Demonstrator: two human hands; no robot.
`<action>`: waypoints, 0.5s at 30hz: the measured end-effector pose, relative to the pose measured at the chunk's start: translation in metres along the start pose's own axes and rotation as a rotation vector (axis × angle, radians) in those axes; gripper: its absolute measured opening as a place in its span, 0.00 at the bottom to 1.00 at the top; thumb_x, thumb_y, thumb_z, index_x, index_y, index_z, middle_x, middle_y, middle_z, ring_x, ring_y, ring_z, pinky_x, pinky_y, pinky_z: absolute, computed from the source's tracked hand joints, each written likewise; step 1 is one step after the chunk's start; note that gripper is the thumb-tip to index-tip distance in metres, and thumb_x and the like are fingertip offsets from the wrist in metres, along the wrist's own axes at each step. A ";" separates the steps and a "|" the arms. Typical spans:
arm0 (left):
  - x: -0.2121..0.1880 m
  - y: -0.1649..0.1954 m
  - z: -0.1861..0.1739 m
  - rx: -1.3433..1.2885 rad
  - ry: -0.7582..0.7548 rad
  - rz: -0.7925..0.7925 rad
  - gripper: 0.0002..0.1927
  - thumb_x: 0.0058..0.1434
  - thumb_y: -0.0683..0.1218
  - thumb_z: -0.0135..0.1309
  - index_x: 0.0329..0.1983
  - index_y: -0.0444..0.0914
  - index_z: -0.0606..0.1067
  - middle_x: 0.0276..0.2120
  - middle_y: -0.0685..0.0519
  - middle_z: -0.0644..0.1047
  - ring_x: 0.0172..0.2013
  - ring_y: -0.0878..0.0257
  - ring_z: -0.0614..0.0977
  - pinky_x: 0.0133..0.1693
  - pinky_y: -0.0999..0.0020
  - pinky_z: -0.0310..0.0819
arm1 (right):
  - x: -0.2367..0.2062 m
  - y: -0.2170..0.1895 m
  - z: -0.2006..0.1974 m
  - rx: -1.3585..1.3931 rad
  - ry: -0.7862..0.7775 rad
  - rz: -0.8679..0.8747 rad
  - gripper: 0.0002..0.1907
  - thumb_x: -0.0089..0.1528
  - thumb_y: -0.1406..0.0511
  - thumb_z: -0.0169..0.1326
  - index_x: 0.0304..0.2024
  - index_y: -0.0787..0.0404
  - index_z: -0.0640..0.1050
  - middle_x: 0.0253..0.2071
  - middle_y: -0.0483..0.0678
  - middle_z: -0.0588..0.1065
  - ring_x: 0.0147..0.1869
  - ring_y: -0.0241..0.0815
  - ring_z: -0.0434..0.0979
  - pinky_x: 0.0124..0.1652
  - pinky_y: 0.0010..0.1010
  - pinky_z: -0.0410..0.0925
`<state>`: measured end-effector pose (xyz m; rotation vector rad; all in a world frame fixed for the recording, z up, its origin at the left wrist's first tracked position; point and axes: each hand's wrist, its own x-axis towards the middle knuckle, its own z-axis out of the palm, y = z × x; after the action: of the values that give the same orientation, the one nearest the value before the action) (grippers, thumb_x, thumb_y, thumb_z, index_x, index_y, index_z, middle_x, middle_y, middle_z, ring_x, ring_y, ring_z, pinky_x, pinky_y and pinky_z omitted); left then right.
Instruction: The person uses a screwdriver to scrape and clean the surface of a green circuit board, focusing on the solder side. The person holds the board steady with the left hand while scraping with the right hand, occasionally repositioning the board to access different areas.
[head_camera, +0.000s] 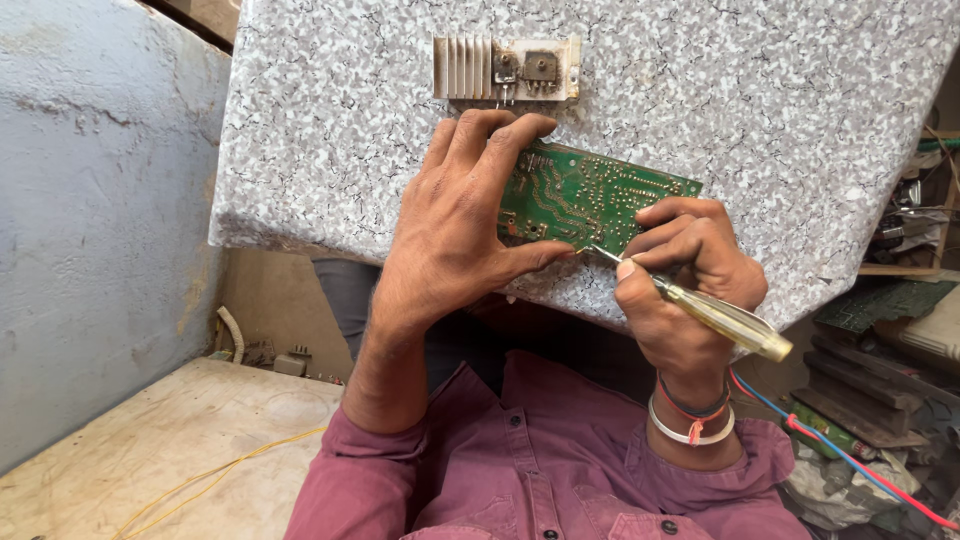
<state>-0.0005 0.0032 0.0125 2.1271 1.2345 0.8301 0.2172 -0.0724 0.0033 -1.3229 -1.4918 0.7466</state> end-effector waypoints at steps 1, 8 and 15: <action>-0.001 0.000 -0.001 -0.006 0.002 0.003 0.50 0.43 0.58 0.77 0.67 0.41 0.67 0.57 0.45 0.71 0.56 0.45 0.73 0.56 0.51 0.71 | 0.000 0.000 0.000 -0.004 -0.002 -0.001 0.08 0.61 0.71 0.61 0.31 0.62 0.73 0.33 0.47 0.77 0.55 0.43 0.75 0.55 0.32 0.69; 0.001 0.000 0.000 -0.007 -0.002 0.005 0.50 0.43 0.58 0.77 0.67 0.41 0.67 0.57 0.46 0.71 0.56 0.45 0.73 0.57 0.51 0.71 | -0.001 0.002 -0.002 -0.027 -0.002 -0.041 0.08 0.61 0.70 0.61 0.33 0.63 0.73 0.32 0.48 0.77 0.54 0.44 0.76 0.54 0.32 0.69; 0.000 0.000 -0.001 0.002 0.000 0.004 0.50 0.42 0.57 0.77 0.67 0.40 0.67 0.57 0.46 0.71 0.56 0.46 0.73 0.57 0.51 0.72 | -0.007 0.009 0.002 0.117 0.114 -0.008 0.09 0.66 0.70 0.60 0.34 0.64 0.72 0.34 0.48 0.76 0.50 0.42 0.74 0.54 0.31 0.68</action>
<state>-0.0010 0.0032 0.0135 2.1318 1.2318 0.8309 0.2185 -0.0773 -0.0070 -1.2500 -1.3417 0.7301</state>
